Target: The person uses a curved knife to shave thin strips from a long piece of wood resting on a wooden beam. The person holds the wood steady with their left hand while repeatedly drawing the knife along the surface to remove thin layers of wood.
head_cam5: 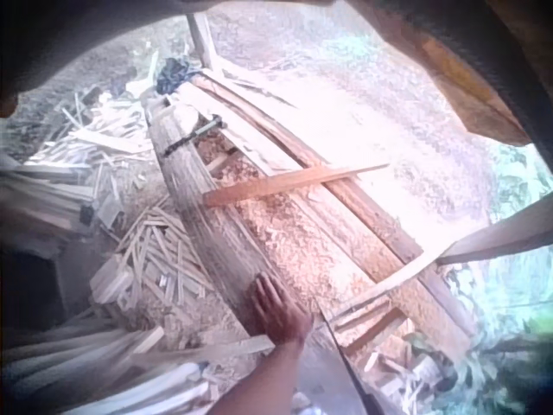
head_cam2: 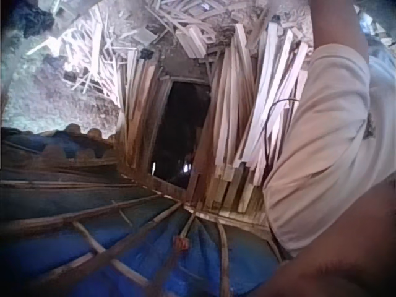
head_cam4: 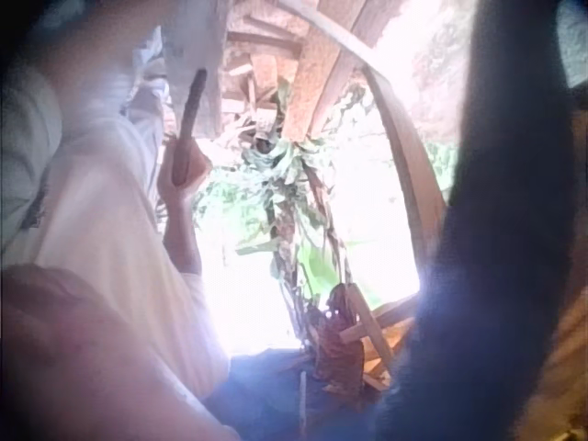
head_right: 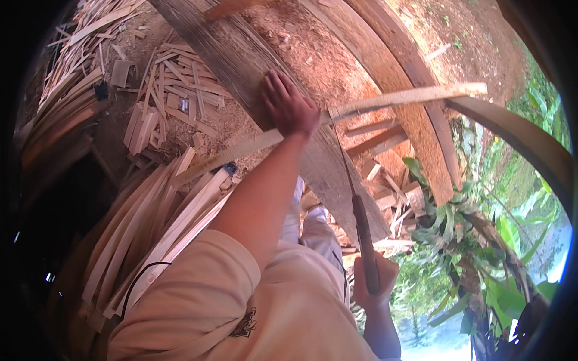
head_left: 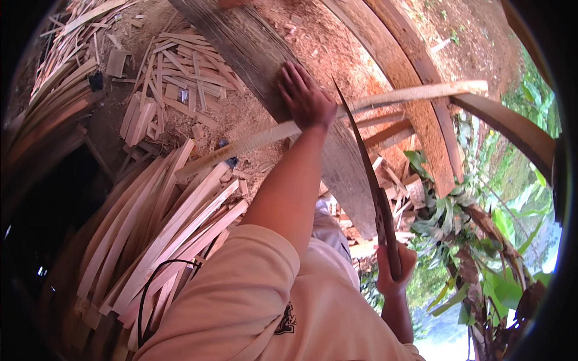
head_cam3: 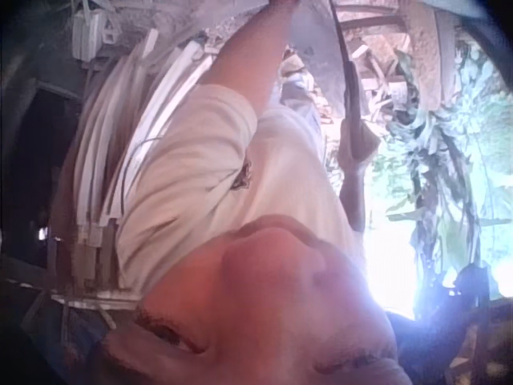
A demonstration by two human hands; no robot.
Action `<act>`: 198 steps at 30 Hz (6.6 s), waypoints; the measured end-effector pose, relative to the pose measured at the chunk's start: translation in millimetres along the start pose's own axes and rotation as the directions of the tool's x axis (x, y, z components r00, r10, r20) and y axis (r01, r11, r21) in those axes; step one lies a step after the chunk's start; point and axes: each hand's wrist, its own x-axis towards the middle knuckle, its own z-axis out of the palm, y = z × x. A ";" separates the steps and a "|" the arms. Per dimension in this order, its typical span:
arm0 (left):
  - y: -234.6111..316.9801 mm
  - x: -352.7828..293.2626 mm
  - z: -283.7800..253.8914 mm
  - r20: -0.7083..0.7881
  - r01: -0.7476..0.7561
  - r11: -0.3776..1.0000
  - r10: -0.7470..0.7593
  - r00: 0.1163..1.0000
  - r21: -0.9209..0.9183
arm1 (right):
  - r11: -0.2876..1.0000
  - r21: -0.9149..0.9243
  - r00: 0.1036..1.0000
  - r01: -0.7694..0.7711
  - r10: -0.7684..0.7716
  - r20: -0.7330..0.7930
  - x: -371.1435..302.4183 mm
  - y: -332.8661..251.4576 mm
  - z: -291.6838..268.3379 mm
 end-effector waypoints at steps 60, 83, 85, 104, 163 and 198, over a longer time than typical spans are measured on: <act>-2.6 6.1 7.9 -0.075 -0.050 0.995 0.056 0.996 0.081 | 0.873 0.126 0.879 0.471 -0.452 -0.151 129.1 141.2 135.8; -5.5 9.3 7.6 -0.050 -0.031 0.996 0.035 0.998 0.081 | 0.999 0.022 0.999 -0.023 0.022 0.037 45.1 -1.9 20.3; -4.9 21.4 6.7 -0.067 -0.021 0.997 0.026 0.997 0.079 | 0.998 0.013 0.998 0.054 -0.055 0.024 90.0 20.8 56.0; 3.8 7.9 0.4 -0.066 -0.015 1.000 0.016 0.998 0.015 | 0.911 0.248 0.944 0.329 -0.320 -0.080 120.0 168.5 113.5; -12.4 9.2 20.8 -0.167 -0.025 1.000 0.025 0.986 0.006 | 0.890 -0.023 0.866 0.455 -0.448 -0.222 36.6 229.0 118.5; -0.5 4.9 4.8 -0.027 -0.015 0.997 0.017 0.999 0.078 | 0.991 0.097 0.996 0.090 -0.089 -0.015 149.4 33.0 94.6</act>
